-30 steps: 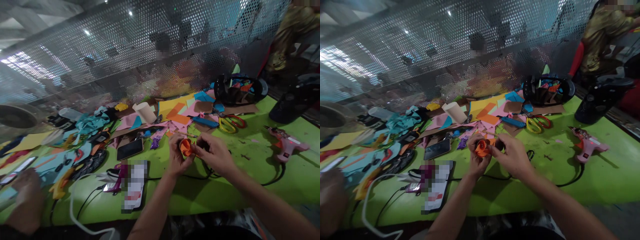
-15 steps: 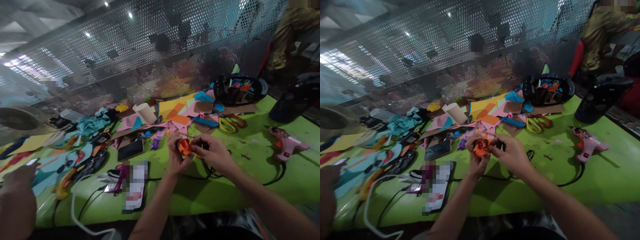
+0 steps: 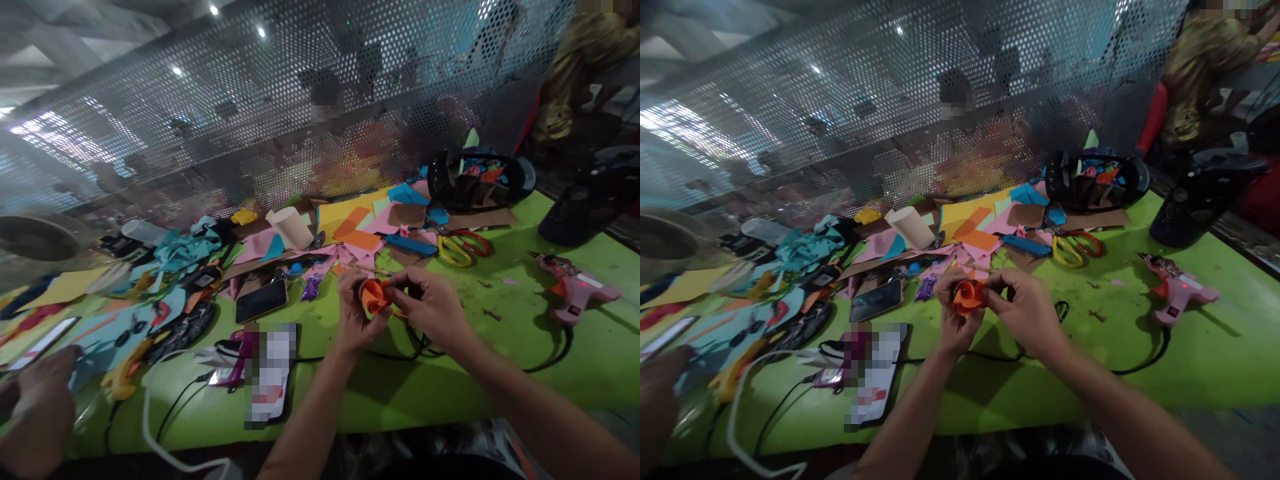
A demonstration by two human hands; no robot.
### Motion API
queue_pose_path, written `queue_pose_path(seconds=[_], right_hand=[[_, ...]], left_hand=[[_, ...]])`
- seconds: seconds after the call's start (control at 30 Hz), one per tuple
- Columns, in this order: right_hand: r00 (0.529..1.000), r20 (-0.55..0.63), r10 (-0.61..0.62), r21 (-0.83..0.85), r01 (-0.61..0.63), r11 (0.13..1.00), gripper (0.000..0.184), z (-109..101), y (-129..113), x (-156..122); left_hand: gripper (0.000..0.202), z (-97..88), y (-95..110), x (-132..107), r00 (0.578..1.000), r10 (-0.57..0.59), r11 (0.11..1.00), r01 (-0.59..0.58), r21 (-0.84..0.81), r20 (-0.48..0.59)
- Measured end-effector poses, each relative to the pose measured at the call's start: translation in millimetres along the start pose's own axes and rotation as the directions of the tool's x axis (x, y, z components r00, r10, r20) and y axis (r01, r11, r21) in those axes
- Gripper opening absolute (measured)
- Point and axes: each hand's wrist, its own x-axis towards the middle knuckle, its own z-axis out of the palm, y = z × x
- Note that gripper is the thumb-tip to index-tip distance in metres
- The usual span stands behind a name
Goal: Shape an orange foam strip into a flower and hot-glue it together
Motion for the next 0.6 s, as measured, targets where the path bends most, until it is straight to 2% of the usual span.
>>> queue_pose_path(seconds=[0.1, 0.27, 0.4, 0.6], right_hand=[[0.99, -0.074, -0.116, -0.132, 0.106, 0.986, 0.008, -0.5, -1.9, -3.9], [0.974, -0.069, -0.216, -0.198, 0.199, 0.96, 0.008, 0.0, -3.1, -6.5], [0.982, -0.05, -0.183, -0.167, 0.173, 0.971, 0.008, 0.4, -2.8, -5.4], [0.998, -0.045, -0.04, 0.014, 0.04, 0.999, 0.005, 1.8, -3.6, -3.6]], left_hand=[[0.045, -0.3, 1.4, 0.1, 0.997, -0.053, 0.995, 0.057, -0.081, 0.051], [0.047, 0.0, 2.4, -0.9, 0.988, -0.103, 0.976, 0.122, -0.178, 0.116], [0.046, 0.3, 1.9, -1.2, 0.988, -0.107, 0.971, 0.128, -0.201, 0.109], [0.042, -0.3, 1.5, -1.7, 0.996, -0.062, 0.99, 0.069, -0.121, 0.059]])
